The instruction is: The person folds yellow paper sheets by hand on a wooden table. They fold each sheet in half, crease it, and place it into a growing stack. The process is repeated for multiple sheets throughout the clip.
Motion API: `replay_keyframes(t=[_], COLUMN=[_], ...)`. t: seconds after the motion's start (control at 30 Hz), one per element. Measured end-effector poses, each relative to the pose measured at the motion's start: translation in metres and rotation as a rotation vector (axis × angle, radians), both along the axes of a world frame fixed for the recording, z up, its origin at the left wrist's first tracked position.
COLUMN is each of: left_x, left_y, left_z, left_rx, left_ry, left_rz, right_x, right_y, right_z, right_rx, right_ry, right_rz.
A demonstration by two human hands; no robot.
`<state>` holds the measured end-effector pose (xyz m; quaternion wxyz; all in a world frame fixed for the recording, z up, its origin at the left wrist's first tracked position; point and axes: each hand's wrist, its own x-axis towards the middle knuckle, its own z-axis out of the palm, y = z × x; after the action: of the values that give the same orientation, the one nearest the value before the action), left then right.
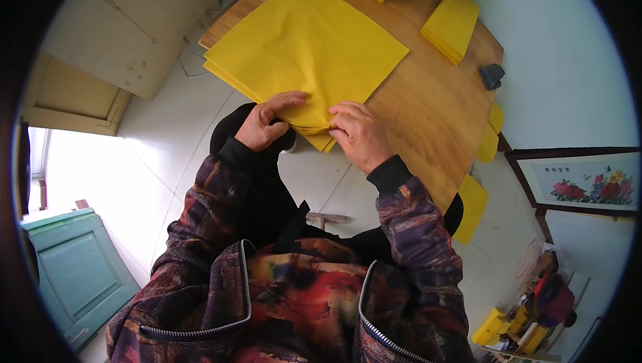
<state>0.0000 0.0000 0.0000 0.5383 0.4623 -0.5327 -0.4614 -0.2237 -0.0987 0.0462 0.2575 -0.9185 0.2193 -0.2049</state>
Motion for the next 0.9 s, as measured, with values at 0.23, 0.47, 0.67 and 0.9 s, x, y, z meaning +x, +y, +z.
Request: replay_keyframes(t=[0.23, 0.47, 0.67, 0.9], left_x=[0.000, -0.002, -0.007, -0.008], left_y=[0.000, -0.001, -0.009, -0.009], left_z=[0.007, 0.003, -0.005, -0.008], left_rx=[0.026, -0.009, -0.008, -0.025], left_ry=[0.008, -0.052, -0.110, -0.119], left_rz=[0.015, 0.062, 0.210, 0.250], right_x=[0.005, 0.006, 0.015, 0.007], right_y=[-0.019, -0.030, -0.029, 0.001], right_z=[0.011, 0.023, 0.018, 0.007], right_rx=[0.306, 0.428, 0.371, 0.153], right_ry=[0.008, 0.132, 0.173, -0.300], right_rz=[0.017, 0.004, -0.120, -0.371])
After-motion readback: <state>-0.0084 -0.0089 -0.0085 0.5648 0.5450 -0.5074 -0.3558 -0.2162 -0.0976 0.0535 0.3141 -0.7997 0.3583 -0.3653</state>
